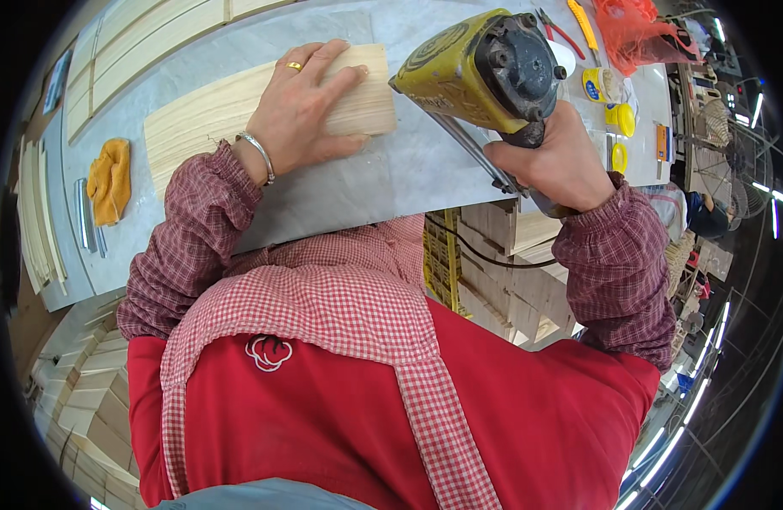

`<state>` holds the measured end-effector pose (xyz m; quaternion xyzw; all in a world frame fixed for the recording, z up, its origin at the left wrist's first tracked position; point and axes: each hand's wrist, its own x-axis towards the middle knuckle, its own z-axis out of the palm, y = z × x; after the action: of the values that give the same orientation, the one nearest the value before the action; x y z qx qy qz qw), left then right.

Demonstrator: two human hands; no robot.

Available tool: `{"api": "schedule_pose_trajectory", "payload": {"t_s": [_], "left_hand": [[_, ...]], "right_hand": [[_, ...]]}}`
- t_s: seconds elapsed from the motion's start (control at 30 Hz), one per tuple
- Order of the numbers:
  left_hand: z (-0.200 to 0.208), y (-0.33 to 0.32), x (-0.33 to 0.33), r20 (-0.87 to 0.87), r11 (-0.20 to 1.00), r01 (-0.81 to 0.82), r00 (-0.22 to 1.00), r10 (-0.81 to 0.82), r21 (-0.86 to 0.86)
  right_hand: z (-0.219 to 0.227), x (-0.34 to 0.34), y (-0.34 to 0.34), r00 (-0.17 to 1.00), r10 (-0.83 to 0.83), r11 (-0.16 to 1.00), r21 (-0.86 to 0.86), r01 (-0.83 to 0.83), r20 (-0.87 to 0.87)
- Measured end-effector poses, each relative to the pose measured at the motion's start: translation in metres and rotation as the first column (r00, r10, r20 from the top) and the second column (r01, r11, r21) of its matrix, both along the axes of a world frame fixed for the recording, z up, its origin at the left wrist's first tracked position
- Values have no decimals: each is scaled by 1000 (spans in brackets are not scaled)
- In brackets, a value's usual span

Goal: Assembling wooden boxes by applying glue to wooden slats and using a pneumatic nailer to secure the joints.

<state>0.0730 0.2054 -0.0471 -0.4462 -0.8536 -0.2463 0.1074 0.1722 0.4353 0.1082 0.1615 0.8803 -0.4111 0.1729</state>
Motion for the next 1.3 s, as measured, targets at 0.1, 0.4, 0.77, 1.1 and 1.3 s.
{"api": "schedule_pose_trajectory", "payload": {"t_s": [0.1,0.4,0.77,1.1,1.3], "left_hand": [[0,0,0,-5,1000,-4,1000,4,-14],[0,-1,0,11,1000,4,1000,-4,1],[-3,0,0,-5,1000,-10,1000,10,-6],[-2,1,0,-33,998,-20,999,18,-51],[-2,1,0,-45,998,-27,999,24,-56]], "right_hand": [[1,-2,3,998,-14,999,32,12,61],[-9,0,-2,977,132,991,32,-129,-168],[0,40,-8,984,-134,987,-78,143,114],[-7,51,-12,981,-152,980,-112,166,121],[-4,52,-24,977,-197,959,-189,209,84]]}}
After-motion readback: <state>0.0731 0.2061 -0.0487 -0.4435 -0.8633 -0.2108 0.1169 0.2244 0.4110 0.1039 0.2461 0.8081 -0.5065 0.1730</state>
